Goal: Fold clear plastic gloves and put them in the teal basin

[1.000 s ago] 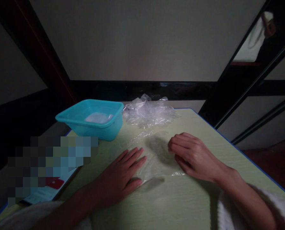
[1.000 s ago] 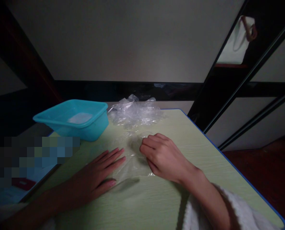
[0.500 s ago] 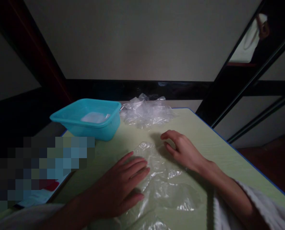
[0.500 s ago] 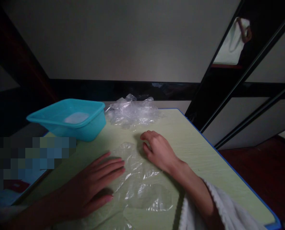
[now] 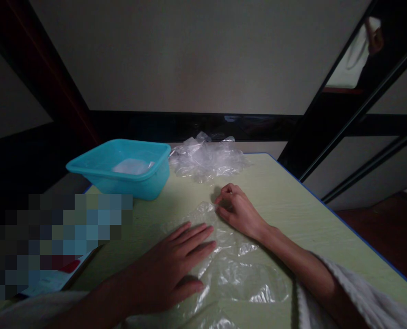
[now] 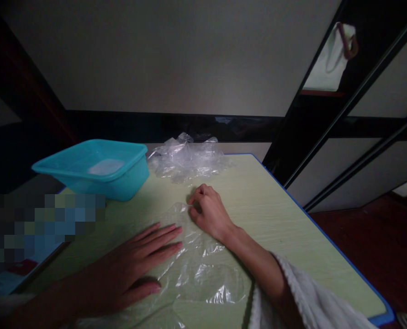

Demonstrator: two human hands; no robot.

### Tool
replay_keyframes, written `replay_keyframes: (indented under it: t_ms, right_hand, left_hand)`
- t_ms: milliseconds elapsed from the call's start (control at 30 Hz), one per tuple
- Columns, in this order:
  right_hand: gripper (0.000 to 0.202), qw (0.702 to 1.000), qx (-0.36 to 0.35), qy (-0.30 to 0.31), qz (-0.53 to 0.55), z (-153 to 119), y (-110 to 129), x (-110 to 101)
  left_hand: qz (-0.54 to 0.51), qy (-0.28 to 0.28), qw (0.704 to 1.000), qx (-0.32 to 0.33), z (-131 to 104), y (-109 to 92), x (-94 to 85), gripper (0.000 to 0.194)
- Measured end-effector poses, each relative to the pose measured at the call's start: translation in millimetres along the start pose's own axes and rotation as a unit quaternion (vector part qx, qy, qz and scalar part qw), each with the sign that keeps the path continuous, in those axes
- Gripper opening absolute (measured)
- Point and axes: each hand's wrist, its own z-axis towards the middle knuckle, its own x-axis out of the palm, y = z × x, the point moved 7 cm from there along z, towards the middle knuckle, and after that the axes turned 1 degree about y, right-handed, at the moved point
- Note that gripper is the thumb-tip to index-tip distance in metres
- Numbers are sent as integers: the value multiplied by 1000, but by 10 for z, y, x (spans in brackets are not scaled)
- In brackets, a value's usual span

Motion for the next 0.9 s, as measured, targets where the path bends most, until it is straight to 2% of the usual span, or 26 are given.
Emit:
replay_keyframes:
  t_ms: [133,267,400,500,600,667,800,900]
  right_hand:
    - [12,994,-59,-74,-60,-33,98,-150]
    - [14,958,-135,-158,-198,-93,233,-327]
    - [20,934,-106,-171,-296,-81,184,-421]
    - [28,943,-90,-168,-274,-84,156,-459]
    - [33,974,-134,-112,-148,-118,268,-370]
    - [39,988,-140,-18,-66,-149,368,-202]
    - [50,978,-152,130,-54,-274,558,151]
    - [58,970,-150,179,-72,-336,563,307]
  left_hand:
    - [-6,2,1000,-4,-12,8,12,57]
    - [-17,-4,1000,-4,-9,1,-7,57]
    - [-16,-3,1000,-7,-5,0,-21,58]
    - [-13,-12,1000,-12,-12,13,-29,60]
    - [-5,-56,997,-50,-30,78,-57,58]
    - [2,-84,992,-89,-49,141,-56,58]
    - [24,-81,988,-128,-60,215,32,62]
    - [40,-68,989,-127,-48,225,79,66]
